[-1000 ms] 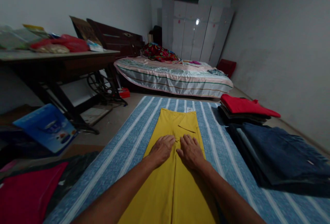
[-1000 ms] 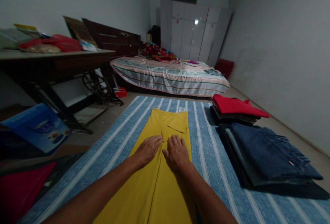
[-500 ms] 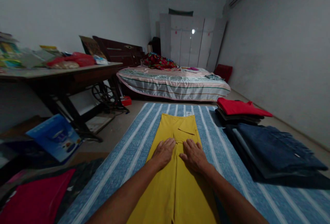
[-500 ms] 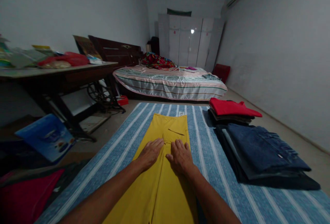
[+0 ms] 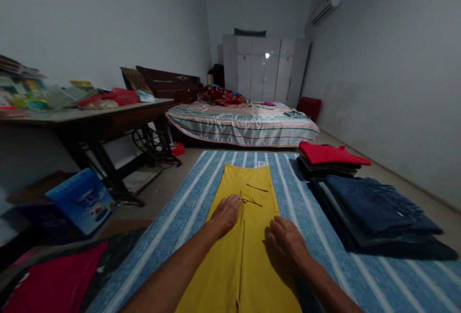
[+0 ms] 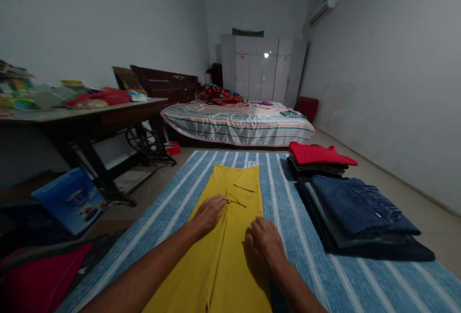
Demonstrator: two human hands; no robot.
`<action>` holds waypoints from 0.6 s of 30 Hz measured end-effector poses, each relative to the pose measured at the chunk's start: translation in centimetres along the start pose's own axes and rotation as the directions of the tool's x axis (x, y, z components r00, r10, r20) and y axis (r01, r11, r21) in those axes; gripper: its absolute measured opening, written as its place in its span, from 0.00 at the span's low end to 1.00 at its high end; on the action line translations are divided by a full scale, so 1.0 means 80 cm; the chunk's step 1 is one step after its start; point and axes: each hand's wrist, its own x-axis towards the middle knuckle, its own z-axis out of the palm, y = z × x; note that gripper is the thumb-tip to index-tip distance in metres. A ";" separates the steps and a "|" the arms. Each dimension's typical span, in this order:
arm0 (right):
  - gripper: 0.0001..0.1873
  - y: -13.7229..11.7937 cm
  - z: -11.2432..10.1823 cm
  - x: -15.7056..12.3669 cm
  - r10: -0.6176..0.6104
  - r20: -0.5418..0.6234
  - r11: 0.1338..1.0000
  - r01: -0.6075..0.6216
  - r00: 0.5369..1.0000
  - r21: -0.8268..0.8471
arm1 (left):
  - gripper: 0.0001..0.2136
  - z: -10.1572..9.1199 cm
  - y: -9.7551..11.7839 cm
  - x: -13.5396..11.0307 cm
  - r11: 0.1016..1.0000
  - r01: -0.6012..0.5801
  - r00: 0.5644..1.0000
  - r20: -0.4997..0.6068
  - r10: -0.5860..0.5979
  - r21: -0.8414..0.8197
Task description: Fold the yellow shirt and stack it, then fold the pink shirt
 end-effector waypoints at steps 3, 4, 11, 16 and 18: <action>0.07 0.005 0.006 -0.003 -0.005 -0.012 1.000 0.005 1.000 0.002 | 0.17 -0.005 -0.001 0.007 1.000 0.000 0.997 -0.073 -0.002 -0.029; 0.07 0.006 0.008 0.000 -0.001 -0.013 1.000 0.001 1.000 -0.001 | 0.17 -0.007 0.000 0.011 0.999 -0.003 0.996 -0.085 0.000 -0.039; 0.09 0.007 0.014 0.066 0.073 0.056 0.993 -0.067 0.996 -0.096 | 0.13 -0.008 0.024 0.026 0.999 -0.008 1.000 0.015 0.009 -0.038; 0.10 0.017 0.021 0.112 0.191 0.075 0.969 -0.176 0.979 -0.176 | 0.18 0.013 0.017 0.015 0.998 0.040 0.999 0.025 -0.039 -0.039; 0.10 0.024 0.027 0.119 0.144 0.071 0.978 -0.131 0.987 -0.163 | 0.18 0.020 0.014 0.012 0.998 0.045 0.999 0.016 -0.045 -0.051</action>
